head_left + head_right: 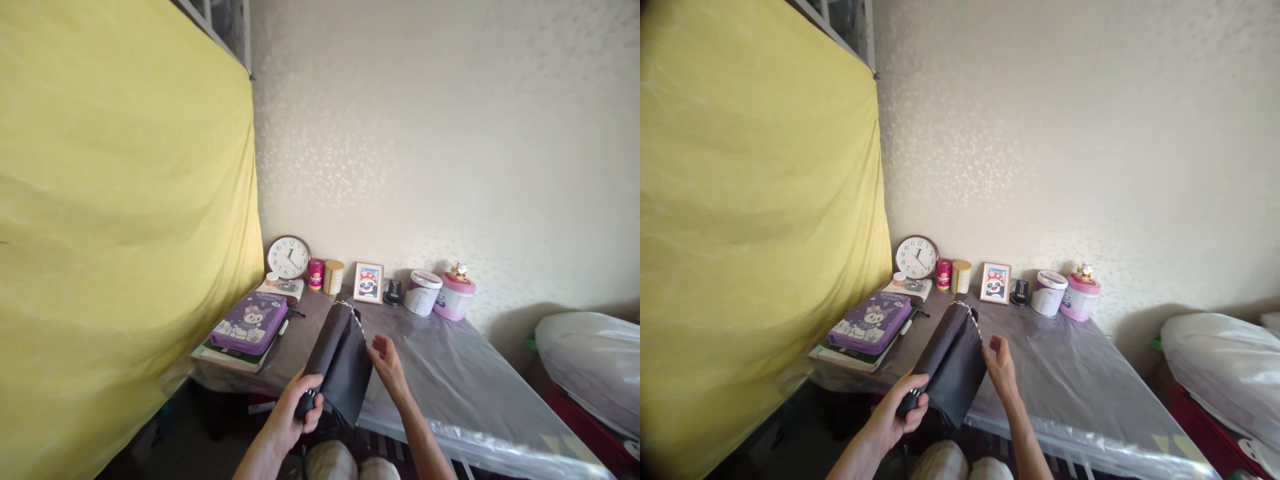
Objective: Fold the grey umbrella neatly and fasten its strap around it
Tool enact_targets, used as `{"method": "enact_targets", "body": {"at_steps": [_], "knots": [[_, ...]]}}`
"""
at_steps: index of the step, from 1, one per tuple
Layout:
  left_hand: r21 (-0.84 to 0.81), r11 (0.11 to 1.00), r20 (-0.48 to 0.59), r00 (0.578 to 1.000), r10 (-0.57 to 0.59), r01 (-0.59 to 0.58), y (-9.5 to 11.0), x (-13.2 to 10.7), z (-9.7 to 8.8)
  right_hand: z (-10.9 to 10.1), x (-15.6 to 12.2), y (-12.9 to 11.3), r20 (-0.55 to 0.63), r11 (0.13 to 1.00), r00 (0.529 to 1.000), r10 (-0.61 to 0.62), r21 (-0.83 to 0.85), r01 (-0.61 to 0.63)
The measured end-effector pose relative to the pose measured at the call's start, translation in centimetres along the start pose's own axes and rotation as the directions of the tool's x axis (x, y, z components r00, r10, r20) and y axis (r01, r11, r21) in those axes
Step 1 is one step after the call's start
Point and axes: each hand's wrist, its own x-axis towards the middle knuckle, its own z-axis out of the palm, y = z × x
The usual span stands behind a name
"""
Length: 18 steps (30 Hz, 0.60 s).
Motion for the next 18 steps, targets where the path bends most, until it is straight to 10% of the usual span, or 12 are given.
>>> {"method": "enact_targets", "body": {"at_steps": [5, 13, 18], "knots": [[-0.039, 0.995, -0.005, 0.996, -0.091, 0.09, 0.2, -0.3, 0.0, 0.9, -0.6, -1.8, 0.187, 0.991, 0.977, -0.107, -0.055, 0.119], [-0.009, 0.995, 0.049, 0.993, -0.103, 0.104, -0.5, -0.8, -0.4, 1.2, -0.4, -2.0, 0.105, 1.0, 0.994, 0.014, 0.007, -0.015], [-0.01, 0.905, 0.276, 0.871, -0.406, 0.425, -0.8, -0.3, -2.3, -0.1, -0.3, -3.8, 0.284, 0.951, 0.935, 0.213, 0.161, -0.265]]}}
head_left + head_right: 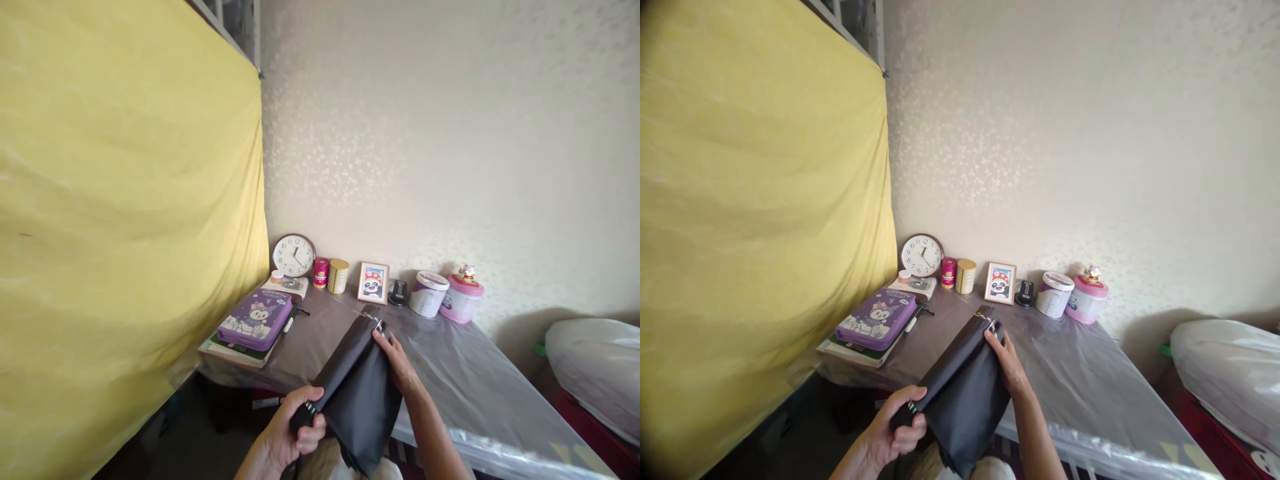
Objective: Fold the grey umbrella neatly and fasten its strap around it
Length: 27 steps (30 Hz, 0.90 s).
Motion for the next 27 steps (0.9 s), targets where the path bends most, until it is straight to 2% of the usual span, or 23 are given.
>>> {"method": "enact_targets", "body": {"at_steps": [1, 3, 5, 7, 8, 9, 11, 12, 13, 14, 15, 17, 19, 21, 22, 24, 27], "knots": [[0.012, 0.999, 0.036, 0.999, -0.036, 0.036, 0.0, 0.0, -0.1, 0.0, -0.2, -0.3, 0.034, 0.997, 0.997, 0.065, 0.047, -0.067], [0.056, 0.998, 0.043, 0.999, -0.007, 0.005, -0.1, -0.1, 0.2, 0.1, -0.3, -0.6, 0.043, 0.985, 0.989, 0.139, 0.1, -0.143], [0.171, 0.978, -0.025, 0.992, 0.126, -0.12, -0.2, -0.2, 0.8, 0.2, -0.3, -0.6, 0.0, 0.983, 0.99, 0.144, 0.111, -0.143], [0.393, 0.885, -0.112, 0.943, 0.314, -0.248, -0.2, -0.2, 1.5, 0.4, -0.2, -0.5, -0.041, 0.988, 0.991, 0.13, 0.085, -0.127], [0.512, 0.809, -0.144, 0.899, 0.413, -0.29, -0.3, -0.2, 1.7, 0.5, -0.1, -0.4, -0.054, 0.991, 0.991, 0.122, 0.061, -0.119], [0.62, 0.712, -0.166, 0.832, 0.53, -0.33, -0.3, -0.1, 1.8, 0.7, -0.1, -0.4, -0.063, 0.993, 0.992, 0.113, 0.032, -0.111], [0.77, 0.482, -0.114, 0.653, 0.748, -0.417, -0.5, 0.2, 1.8, 0.9, -0.1, -0.4, -0.083, 0.996, 0.994, 0.077, -0.04, -0.08], [0.804, 0.405, -0.082, 0.593, 0.801, -0.435, -0.5, 0.2, 1.7, 1.0, -0.2, -0.5, -0.089, 0.995, 0.995, 0.05, -0.081, -0.058], [0.816, 0.378, -0.069, 0.576, 0.814, -0.437, -0.5, 0.2, 1.6, 0.9, -0.2, -0.5, -0.081, 0.992, 0.996, 0.028, -0.119, -0.037], [0.81, 0.41, -0.085, 0.608, 0.789, -0.42, -0.5, 0.1, 1.5, 0.8, -0.3, -0.6, -0.06, 0.989, 0.998, 0.016, -0.145, -0.024], [0.781, 0.487, -0.123, 0.668, 0.734, -0.391, -0.4, -0.1, 1.5, 0.5, -0.3, -0.7, -0.031, 0.988, 0.999, 0.01, -0.155, -0.015], [0.643, 0.685, -0.201, 0.788, 0.582, -0.342, -0.2, -0.5, 1.7, -0.4, -0.1, -0.6, 0.003, 0.992, 1.0, 0.011, -0.125, -0.011], [0.429, 0.832, -0.239, 0.844, 0.48, -0.352, 0.1, -1.0, 1.9, -1.5, 0.1, -0.1, -0.033, 0.999, 0.999, -0.012, -0.053, 0.01], [0.277, 0.877, -0.233, 0.857, 0.459, -0.394, 0.5, -1.3, 2.1, -2.7, 0.4, 0.5, -0.094, 0.999, 0.995, -0.043, 0.022, 0.045], [0.278, 0.87, -0.224, 0.854, 0.471, -0.407, 0.6, -1.3, 2.1, -3.3, 0.5, 0.9, -0.113, 0.997, 0.993, -0.047, 0.048, 0.053], [0.418, 0.811, -0.203, 0.828, 0.522, -0.409, 1.0, -1.3, 2.1, -4.1, 0.4, 1.6, -0.117, 0.996, 0.992, -0.053, 0.066, 0.061], [0.659, 0.67, -0.221, 0.762, 0.608, -0.343, 1.4, -1.1, 1.8, -4.8, 0.1, 2.5, -0.138, 0.998, 0.989, -0.045, 0.037, 0.05]]}}
